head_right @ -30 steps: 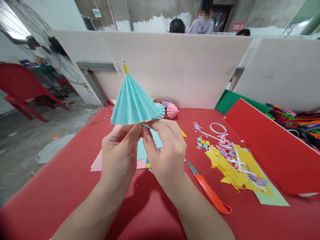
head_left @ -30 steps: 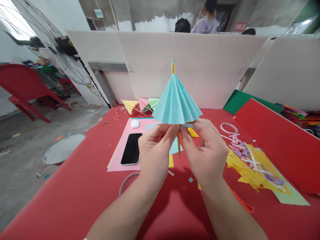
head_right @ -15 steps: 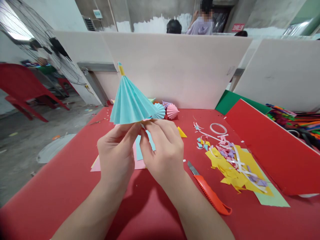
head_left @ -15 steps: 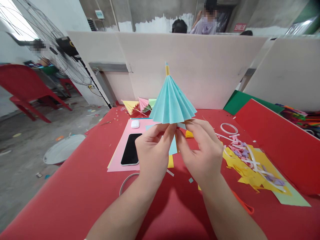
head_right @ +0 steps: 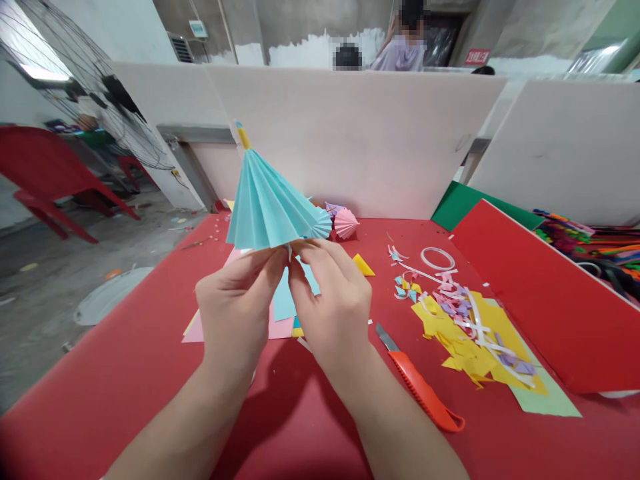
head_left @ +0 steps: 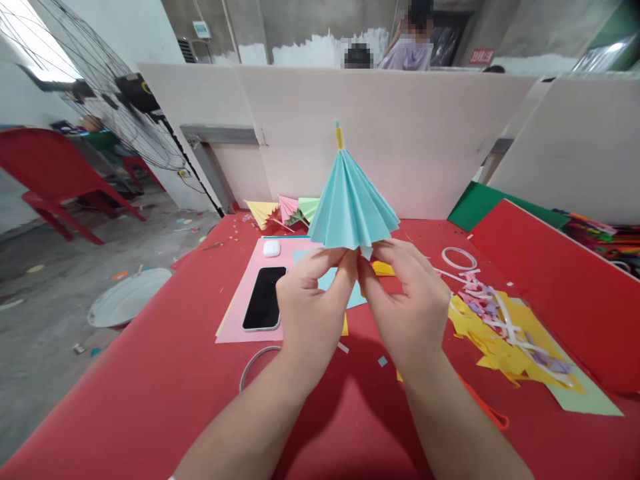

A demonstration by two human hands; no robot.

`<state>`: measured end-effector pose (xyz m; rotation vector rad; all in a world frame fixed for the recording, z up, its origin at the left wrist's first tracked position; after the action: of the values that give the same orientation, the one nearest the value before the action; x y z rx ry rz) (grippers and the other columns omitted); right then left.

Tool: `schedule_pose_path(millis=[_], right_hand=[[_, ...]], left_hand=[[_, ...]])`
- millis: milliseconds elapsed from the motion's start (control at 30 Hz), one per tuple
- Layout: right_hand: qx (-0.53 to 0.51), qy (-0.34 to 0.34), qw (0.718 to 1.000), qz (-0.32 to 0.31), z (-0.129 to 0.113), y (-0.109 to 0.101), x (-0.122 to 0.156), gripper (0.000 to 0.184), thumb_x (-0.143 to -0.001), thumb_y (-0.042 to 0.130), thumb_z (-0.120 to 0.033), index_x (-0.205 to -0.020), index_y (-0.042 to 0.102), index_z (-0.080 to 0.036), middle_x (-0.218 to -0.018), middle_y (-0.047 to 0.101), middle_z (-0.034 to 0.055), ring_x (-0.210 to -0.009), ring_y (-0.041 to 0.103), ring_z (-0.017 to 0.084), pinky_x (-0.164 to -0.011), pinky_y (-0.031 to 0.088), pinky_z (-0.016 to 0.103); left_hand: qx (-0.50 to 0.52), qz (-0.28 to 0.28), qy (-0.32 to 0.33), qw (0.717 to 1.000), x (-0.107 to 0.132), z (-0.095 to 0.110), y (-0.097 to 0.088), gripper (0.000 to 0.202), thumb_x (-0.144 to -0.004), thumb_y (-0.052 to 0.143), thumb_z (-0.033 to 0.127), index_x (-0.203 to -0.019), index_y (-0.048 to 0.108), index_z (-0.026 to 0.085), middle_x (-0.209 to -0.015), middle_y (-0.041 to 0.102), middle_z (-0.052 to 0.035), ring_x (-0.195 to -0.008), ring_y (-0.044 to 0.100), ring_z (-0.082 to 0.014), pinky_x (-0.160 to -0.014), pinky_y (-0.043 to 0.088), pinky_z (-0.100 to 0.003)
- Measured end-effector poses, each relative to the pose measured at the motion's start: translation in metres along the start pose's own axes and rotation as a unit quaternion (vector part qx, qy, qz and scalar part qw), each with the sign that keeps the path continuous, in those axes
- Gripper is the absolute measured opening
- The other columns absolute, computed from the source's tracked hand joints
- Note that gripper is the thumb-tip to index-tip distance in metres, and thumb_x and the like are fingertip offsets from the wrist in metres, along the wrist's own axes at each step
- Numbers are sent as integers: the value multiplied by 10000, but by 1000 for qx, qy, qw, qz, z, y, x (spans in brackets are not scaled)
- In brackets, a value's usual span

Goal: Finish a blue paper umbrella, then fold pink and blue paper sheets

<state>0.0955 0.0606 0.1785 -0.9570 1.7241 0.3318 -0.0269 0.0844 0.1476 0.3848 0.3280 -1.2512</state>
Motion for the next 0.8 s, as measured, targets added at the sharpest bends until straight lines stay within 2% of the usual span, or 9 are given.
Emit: schedule_pose_path(millis=[133,300,467,667,800], right_hand=[[-37,52,998,-19,8,2,0,147,-753,600,-85,-802,626,-221,-850,688,4,-795,643,150,-716,540,279],[-151,101,983,-41,16,5,1,143,-763,601,-114,-855,654,-211,-898,682,10,-833,641,147,-750,553,291],[-198,170,964,-51,23,7,4,135,-780,610,-194,-898,669,-223,-858,681,-3,-788,649,141,-727,570,294],[-196,181,963,-33,25,6,6,129,-806,580,-197,-895,669,-224,-851,673,-1,-781,645,139,-714,585,296],[-176,145,973,-25,22,5,4,138,-796,582,-171,-891,661,-231,-855,676,-5,-779,642,135,-680,588,269]], left_hand=[[49,-14,-29,998,-5,-7,0,80,-736,684,227,-797,731,248,-708,671,31,-708,591,-131,-667,471,-221],[96,-10,-68,993,-9,-11,1,84,-701,722,271,-751,717,204,-710,663,8,-696,593,-125,-641,479,-214],[156,-45,-89,983,-9,-13,9,76,-720,709,259,-760,712,195,-715,661,-6,-738,611,-141,-684,490,-242],[182,-59,-102,976,-8,-13,13,91,-685,741,266,-743,710,204,-779,681,-6,-704,619,-128,-672,493,-239],[187,-58,-112,974,-7,-17,13,96,-716,716,277,-767,704,197,-734,668,-5,-693,613,-127,-673,487,-245]])
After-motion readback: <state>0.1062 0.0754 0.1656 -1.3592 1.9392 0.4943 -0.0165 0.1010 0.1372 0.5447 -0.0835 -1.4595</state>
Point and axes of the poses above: each hand's wrist, its own x-axis away from the middle knuckle, its own y-axis out of the palm, z = x × y, the point moved 7 cm from there along -x, towards the middle knuckle
